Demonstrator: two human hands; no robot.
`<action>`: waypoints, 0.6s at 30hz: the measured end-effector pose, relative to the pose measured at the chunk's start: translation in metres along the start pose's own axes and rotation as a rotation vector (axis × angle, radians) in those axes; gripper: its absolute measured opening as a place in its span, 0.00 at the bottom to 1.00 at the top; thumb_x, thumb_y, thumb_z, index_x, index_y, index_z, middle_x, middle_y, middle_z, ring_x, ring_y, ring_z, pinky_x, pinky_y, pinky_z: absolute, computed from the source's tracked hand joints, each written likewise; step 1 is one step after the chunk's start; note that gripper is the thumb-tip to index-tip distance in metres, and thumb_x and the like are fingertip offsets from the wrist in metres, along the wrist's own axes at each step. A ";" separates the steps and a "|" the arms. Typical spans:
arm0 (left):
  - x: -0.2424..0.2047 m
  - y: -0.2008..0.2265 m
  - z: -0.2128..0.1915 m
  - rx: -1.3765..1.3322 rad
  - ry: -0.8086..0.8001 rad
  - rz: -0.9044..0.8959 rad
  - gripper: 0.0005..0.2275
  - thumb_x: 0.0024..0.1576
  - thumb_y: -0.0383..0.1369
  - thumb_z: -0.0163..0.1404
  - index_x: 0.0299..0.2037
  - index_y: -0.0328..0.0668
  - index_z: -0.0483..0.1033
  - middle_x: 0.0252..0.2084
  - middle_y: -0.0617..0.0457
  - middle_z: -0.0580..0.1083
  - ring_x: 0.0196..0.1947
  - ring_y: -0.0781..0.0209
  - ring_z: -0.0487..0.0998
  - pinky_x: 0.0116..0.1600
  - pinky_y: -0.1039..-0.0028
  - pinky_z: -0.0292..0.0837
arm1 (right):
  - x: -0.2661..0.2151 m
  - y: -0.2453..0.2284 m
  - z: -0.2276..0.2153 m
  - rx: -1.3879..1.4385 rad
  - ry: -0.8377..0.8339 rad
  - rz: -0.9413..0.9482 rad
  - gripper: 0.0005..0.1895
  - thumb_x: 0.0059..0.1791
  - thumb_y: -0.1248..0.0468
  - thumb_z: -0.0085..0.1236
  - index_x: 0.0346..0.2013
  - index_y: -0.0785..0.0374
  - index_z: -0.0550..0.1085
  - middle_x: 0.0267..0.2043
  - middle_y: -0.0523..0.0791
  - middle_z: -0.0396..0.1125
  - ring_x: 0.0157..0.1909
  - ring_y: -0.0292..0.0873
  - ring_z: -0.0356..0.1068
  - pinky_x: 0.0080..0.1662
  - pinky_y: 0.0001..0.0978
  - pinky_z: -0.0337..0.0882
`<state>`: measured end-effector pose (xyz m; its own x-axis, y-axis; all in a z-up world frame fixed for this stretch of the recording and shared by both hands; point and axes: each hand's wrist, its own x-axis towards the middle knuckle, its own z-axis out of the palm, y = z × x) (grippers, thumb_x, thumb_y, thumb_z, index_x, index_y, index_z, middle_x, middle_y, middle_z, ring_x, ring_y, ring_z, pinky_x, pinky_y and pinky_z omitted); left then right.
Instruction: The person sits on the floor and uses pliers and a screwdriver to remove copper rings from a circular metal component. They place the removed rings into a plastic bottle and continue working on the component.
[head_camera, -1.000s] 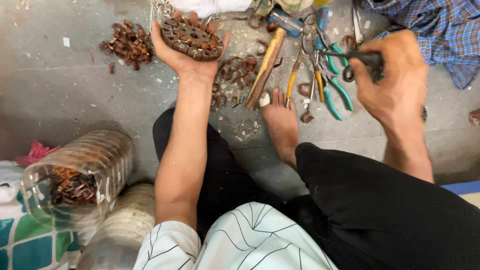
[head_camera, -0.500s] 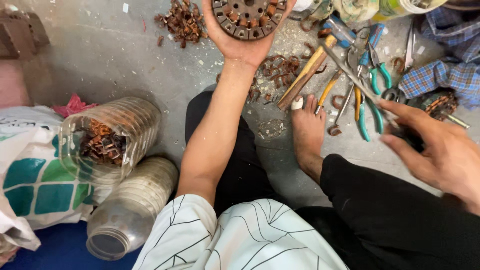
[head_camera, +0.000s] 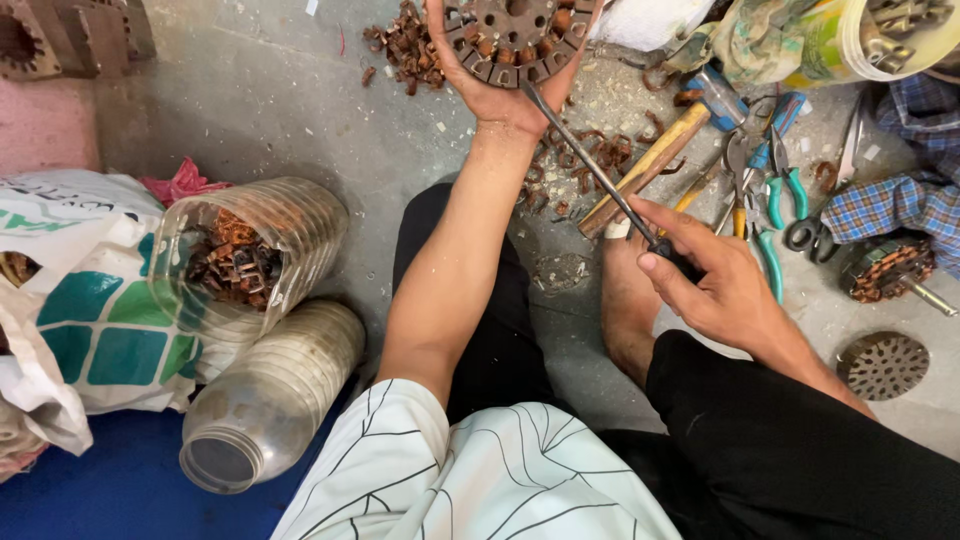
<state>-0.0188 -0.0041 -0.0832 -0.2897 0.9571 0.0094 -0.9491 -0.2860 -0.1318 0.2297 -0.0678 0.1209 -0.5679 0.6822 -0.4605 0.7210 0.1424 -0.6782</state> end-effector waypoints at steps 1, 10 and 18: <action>0.000 0.000 0.003 -0.014 0.004 -0.007 0.34 0.59 0.64 0.50 0.68 0.54 0.67 0.66 0.49 0.67 0.66 0.44 0.67 0.69 0.43 0.65 | -0.001 0.002 0.001 0.154 -0.026 0.021 0.31 0.51 0.65 0.55 0.71 0.55 0.65 0.17 0.48 0.61 0.18 0.38 0.59 0.25 0.30 0.62; -0.001 -0.013 0.048 -0.055 -0.034 -0.118 0.32 0.60 0.62 0.51 0.66 0.52 0.67 0.62 0.51 0.71 0.63 0.47 0.71 0.73 0.35 0.63 | 0.004 0.025 0.026 0.986 -0.125 0.032 0.28 0.56 0.64 0.49 0.72 0.58 0.61 0.27 0.43 0.63 0.21 0.32 0.62 0.21 0.24 0.62; 0.004 -0.022 0.076 0.207 -0.259 -0.112 0.31 0.63 0.60 0.42 0.64 0.41 0.70 0.59 0.47 0.74 0.59 0.51 0.74 0.53 0.54 0.73 | 0.020 0.008 0.021 0.953 -0.137 0.029 0.30 0.55 0.64 0.49 0.73 0.53 0.60 0.24 0.45 0.63 0.18 0.33 0.58 0.17 0.23 0.58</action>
<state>-0.0090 0.0027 -0.0048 -0.1786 0.9469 0.2676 -0.9740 -0.2086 0.0883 0.2160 -0.0682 0.0940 -0.6401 0.5781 -0.5060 0.1445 -0.5563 -0.8183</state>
